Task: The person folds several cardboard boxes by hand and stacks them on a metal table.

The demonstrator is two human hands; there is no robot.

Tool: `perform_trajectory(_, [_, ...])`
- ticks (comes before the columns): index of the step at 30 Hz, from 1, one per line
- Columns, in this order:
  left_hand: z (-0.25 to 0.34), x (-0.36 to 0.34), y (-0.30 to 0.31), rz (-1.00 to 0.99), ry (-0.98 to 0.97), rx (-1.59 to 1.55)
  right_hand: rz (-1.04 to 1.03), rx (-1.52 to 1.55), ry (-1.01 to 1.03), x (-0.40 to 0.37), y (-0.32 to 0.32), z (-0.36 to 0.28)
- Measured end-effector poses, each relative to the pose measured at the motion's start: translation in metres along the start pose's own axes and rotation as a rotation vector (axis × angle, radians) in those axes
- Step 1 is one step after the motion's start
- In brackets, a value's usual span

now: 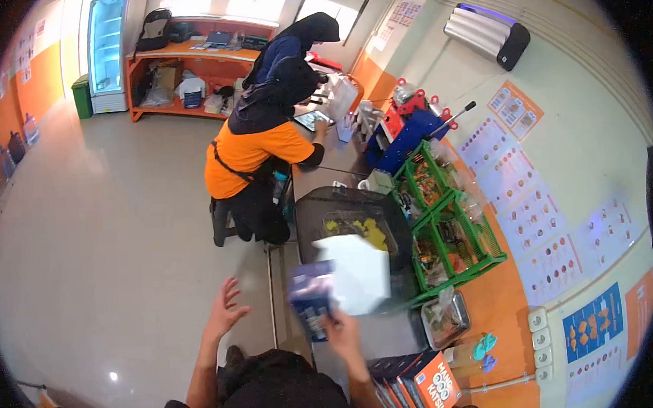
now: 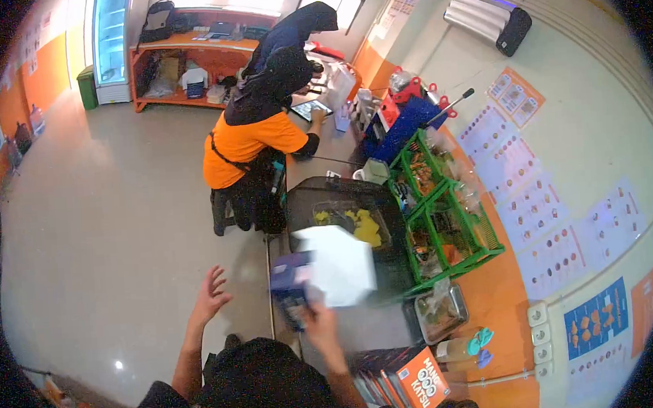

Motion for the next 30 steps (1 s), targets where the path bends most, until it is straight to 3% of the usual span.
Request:
perform_trajectory(2, [0.027, 0.002, -0.034, -0.114, -0.038, -0.127, -0.146, 0.201, -0.086, -0.009, -0.026, -0.027])
perform_trajectory(4, [0.049, -0.002, -0.049, -0.221, -0.089, -0.252, -0.268, 0.573, -0.366, -0.012, -0.042, -0.023])
perform_trajectory(7, [0.059, -0.018, -0.049, -0.088, -0.172, -0.405, -0.331, 0.505, -0.32, -0.006, -0.036, -0.017])
perform_trajectory(10, [0.043, -0.027, -0.069, -0.097, -0.175, -0.168, -0.365, 0.442, -0.252, -0.007, -0.038, -0.008])
perform_trajectory(12, [0.018, -0.021, -0.075, -0.146, 0.039, -0.177, -0.357, 0.452, -0.3, -0.002, -0.029, -0.01])
perform_trajectory(14, [0.031, -0.016, -0.084, -0.159, 0.054, -0.148, -0.358, 0.458, -0.318, 0.007, -0.018, -0.009])
perform_trajectory(16, [0.046, -0.013, -0.095, -0.134, 0.044, -0.14, -0.239, 0.524, -0.401, 0.014, -0.006, 0.003])
perform_trajectory(18, [0.052, -0.007, -0.105, -0.131, 0.011, -0.178, -0.235, 0.491, -0.336, 0.025, 0.004, 0.012])
perform_trajectory(22, [0.061, 0.002, -0.115, -0.176, 0.008, -0.248, -0.158, 0.34, -0.36, 0.043, 0.039, -0.014])
perform_trajectory(28, [0.052, 0.02, -0.138, -0.282, -0.145, -0.249, 0.088, 0.555, -0.311, 0.042, 0.069, 0.005])
perform_trajectory(30, [0.049, 0.018, -0.145, -0.289, -0.071, -0.317, 0.111, 0.554, -0.302, 0.04, 0.082, 0.014])
Point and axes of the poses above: each hand's wrist, its own x-axis towards the middle knuckle, its own y-axis out of the back of the hand, z = x × y, the point moved 3 cm from there along x, towards the middle knuckle, and after that the axes turned 8 degrees about z, right-handed, at the moved point
